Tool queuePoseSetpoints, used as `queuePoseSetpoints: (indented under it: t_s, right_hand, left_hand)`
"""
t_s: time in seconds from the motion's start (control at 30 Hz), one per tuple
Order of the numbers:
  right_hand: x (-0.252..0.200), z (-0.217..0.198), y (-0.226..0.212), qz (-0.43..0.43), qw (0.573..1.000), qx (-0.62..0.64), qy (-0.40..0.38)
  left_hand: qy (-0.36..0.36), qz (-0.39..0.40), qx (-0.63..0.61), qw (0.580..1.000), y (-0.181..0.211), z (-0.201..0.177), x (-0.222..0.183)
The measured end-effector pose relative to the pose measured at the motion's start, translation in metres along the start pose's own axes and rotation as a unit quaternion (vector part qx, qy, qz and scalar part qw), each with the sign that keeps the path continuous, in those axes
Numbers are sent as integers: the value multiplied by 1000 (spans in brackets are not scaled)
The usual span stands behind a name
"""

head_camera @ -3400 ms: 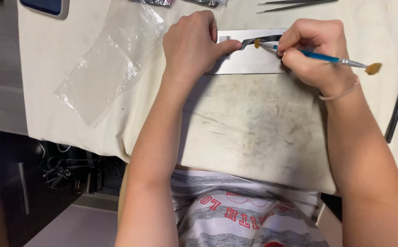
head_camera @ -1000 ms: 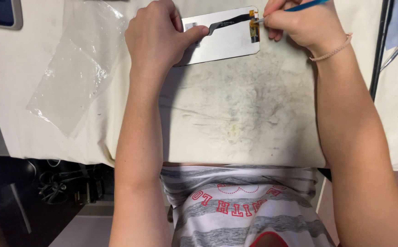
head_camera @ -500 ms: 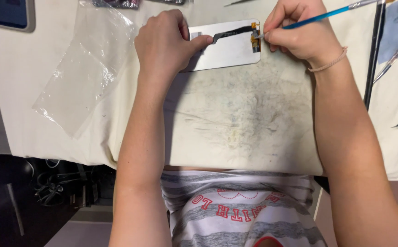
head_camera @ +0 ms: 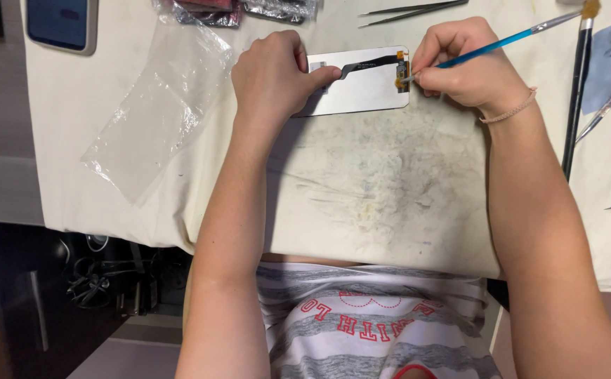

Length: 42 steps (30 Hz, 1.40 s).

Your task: Applying adhesive to a mobile phone screen and spreading it evenly with a brush during a repair process.

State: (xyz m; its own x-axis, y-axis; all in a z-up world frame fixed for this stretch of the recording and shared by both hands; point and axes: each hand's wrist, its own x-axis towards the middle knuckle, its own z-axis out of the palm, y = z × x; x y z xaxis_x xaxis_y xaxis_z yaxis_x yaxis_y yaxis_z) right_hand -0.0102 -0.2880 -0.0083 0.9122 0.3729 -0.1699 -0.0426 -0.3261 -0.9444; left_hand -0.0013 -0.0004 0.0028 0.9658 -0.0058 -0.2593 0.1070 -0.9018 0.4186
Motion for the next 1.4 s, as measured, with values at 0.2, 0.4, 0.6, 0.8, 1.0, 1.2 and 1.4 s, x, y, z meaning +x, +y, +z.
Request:
queuePoseSetpoints:
  t_s: [0.2,0.4,0.6,0.8,1.0,1.2,1.4]
  right_hand:
    - [-1,-9,-1,29,999,-3,-37]
    - [0,-12,3,31,999,-19,-38]
    - [-2,-9,2,54,998,0,-10]
    - [1,-1,4,35,997,38,52]
    - [5,4,18,11,995,51,89]
    - [3,12,21,-261,924,10,280]
    - [-31,10,23,-295,837,-227,401]
  left_hand:
    - [-9,-5,-5,1000,2,-3,-1]
    - [-1,1,-7,1000,1,-1,-1]
    - [-2,2,-4,1000,0,0,0]
    - [-1,5,-3,1000,1,-2,-1]
    - [19,16,-4,1000,0,-3,-2]
    - [67,62,-7,996,0,6,-4]
    - [111,114,-41,986,-7,1,0]
